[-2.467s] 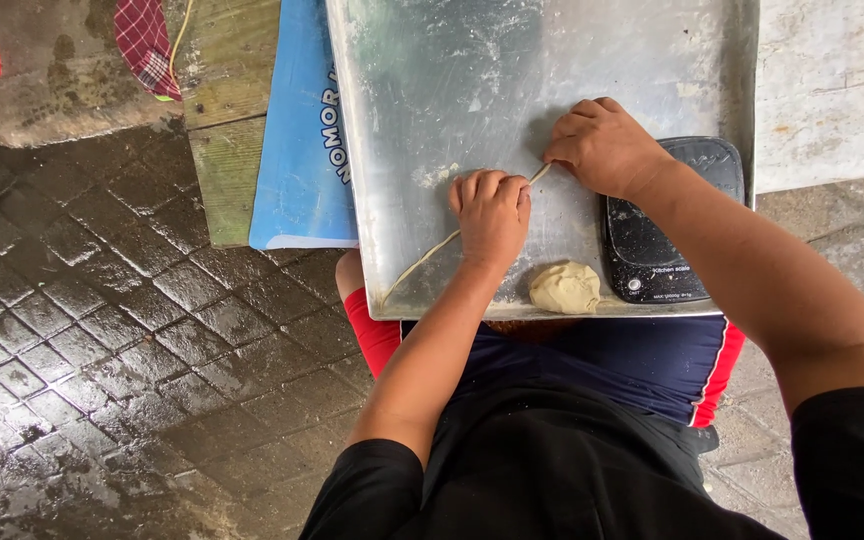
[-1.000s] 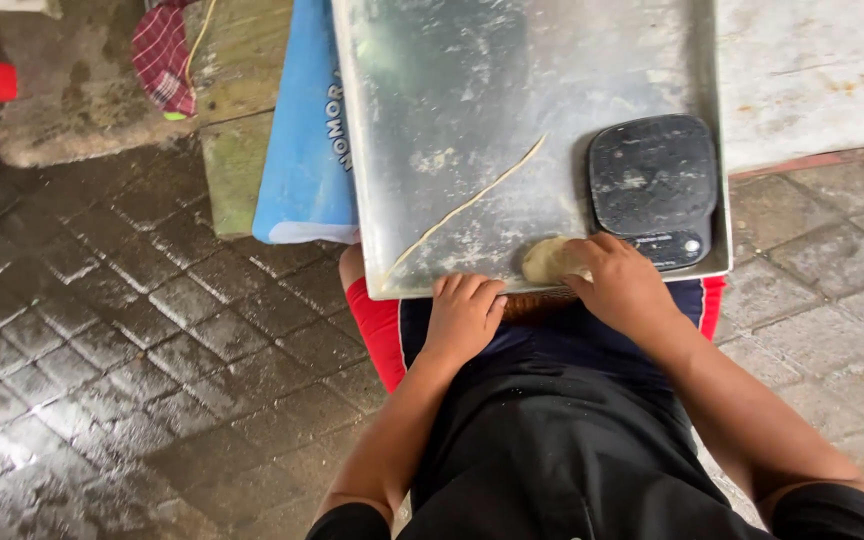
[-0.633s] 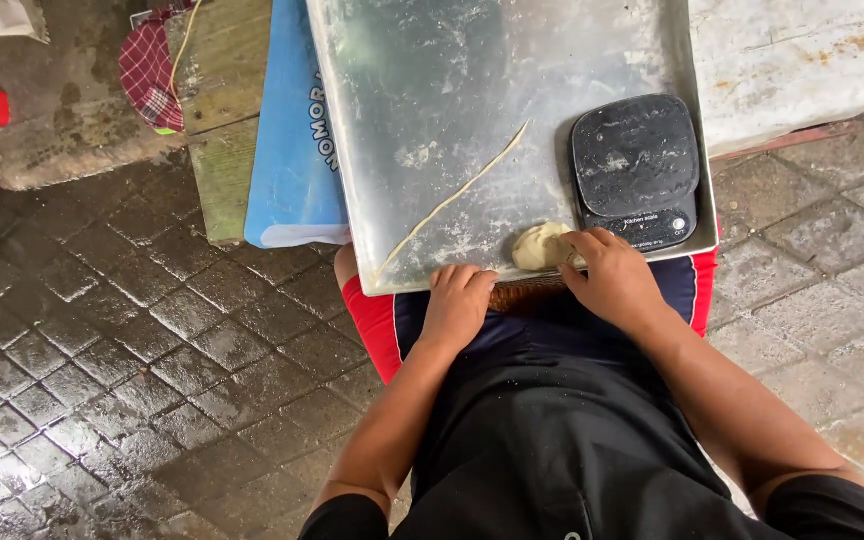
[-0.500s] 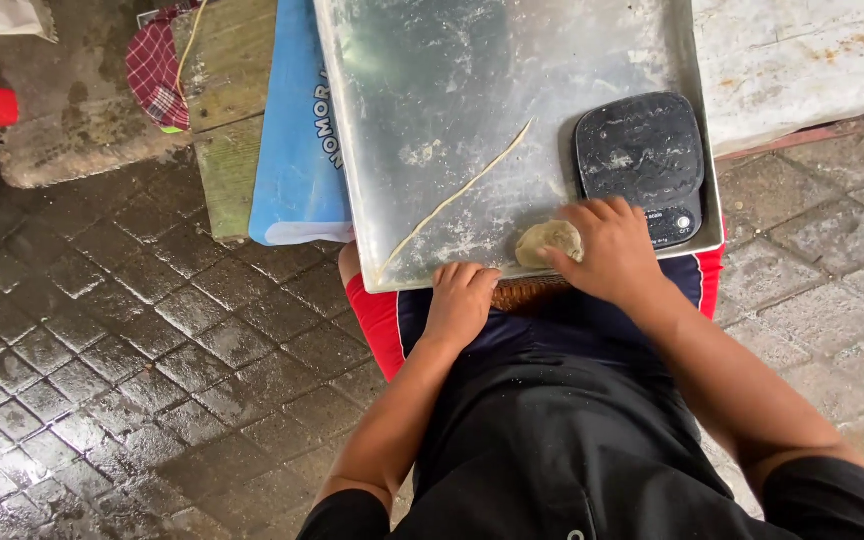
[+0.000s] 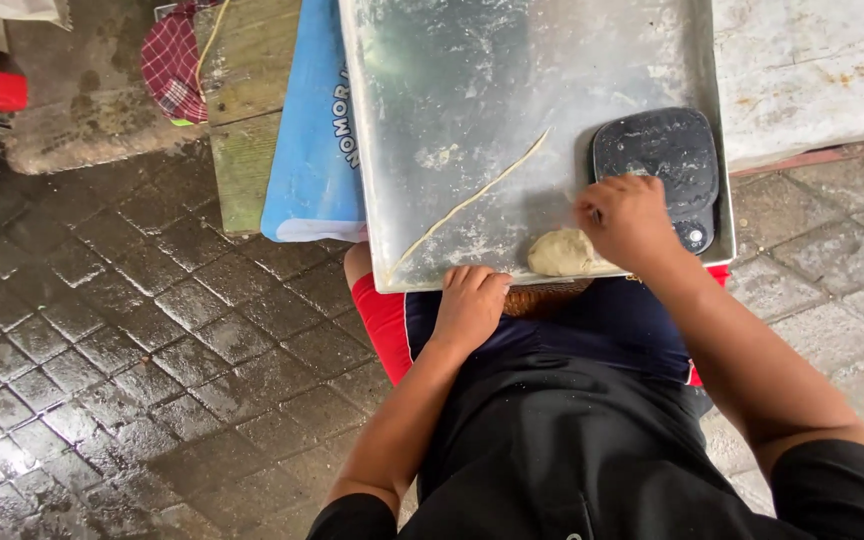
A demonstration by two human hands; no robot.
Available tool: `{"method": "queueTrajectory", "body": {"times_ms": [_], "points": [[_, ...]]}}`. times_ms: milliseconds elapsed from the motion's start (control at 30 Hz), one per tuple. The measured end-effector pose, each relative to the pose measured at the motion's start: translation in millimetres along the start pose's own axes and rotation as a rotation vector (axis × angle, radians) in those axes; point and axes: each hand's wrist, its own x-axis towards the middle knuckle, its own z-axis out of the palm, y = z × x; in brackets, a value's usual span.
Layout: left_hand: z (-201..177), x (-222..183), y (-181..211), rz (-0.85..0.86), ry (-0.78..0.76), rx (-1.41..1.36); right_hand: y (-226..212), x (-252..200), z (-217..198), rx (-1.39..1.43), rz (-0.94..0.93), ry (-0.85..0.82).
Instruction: Rolling small pieces of dough into long, thin strips on a metal tray in a bakery.
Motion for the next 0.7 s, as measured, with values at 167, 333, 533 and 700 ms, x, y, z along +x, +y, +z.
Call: {"method": "queueTrajectory", "body": {"times_ms": [167,333,533,700], "points": [[-12,12,15,-0.112,-0.092,-0.057,-5,-37,-39,0.216,0.199,-0.197],[-20,54,40,-0.133,-0.101,-0.168,-26,-54,-21,0.203,0.257,-0.189],[-28,85,36,-0.219,-0.131,-0.112,-30,-50,-14,0.228,0.317,-0.147],[-32,87,18,-0.189,-0.134,0.071,-30,-45,-12,0.295,0.331,-0.148]]}}
